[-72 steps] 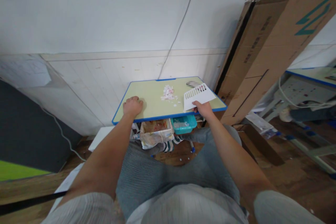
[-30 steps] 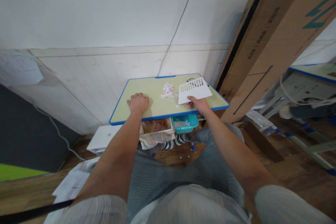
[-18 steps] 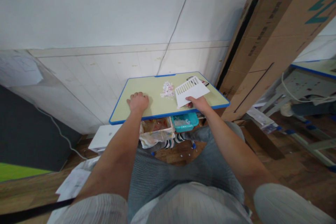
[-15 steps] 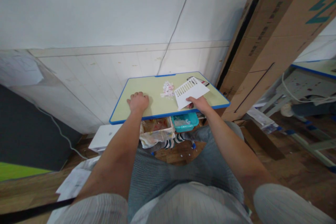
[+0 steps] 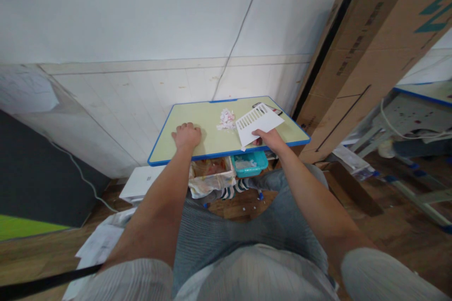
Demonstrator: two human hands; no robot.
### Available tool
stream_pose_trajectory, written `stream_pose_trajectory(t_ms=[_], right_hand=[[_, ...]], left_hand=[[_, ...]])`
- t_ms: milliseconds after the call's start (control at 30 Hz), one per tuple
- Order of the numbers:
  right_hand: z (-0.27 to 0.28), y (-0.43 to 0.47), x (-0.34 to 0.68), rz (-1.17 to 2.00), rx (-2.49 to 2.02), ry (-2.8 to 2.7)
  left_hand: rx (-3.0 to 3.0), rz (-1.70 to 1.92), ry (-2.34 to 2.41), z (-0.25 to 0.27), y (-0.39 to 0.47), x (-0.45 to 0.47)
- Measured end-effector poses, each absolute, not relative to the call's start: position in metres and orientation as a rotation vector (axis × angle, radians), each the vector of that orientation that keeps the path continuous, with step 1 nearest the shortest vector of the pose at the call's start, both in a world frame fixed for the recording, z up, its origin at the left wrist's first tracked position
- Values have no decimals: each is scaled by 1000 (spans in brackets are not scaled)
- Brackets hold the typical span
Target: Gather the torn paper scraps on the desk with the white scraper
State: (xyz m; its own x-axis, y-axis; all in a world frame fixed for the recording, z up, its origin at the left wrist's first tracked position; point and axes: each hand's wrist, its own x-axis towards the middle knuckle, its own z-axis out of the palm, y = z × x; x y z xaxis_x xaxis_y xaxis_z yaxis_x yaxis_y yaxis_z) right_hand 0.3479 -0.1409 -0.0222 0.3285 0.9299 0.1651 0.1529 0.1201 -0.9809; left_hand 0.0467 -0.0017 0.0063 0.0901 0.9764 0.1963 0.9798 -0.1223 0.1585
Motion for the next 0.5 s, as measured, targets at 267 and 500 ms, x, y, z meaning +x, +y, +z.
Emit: stream_pose_trajectory(t_ms=[267, 500], right_hand=[[-27, -141, 352, 782, -1330, -1127], [-31, -135, 353, 758, -1365, -1122]], left_hand=[[-2310, -406, -2073, 7, -2, 48], [-2312, -406, -2069, 8, -4, 48]])
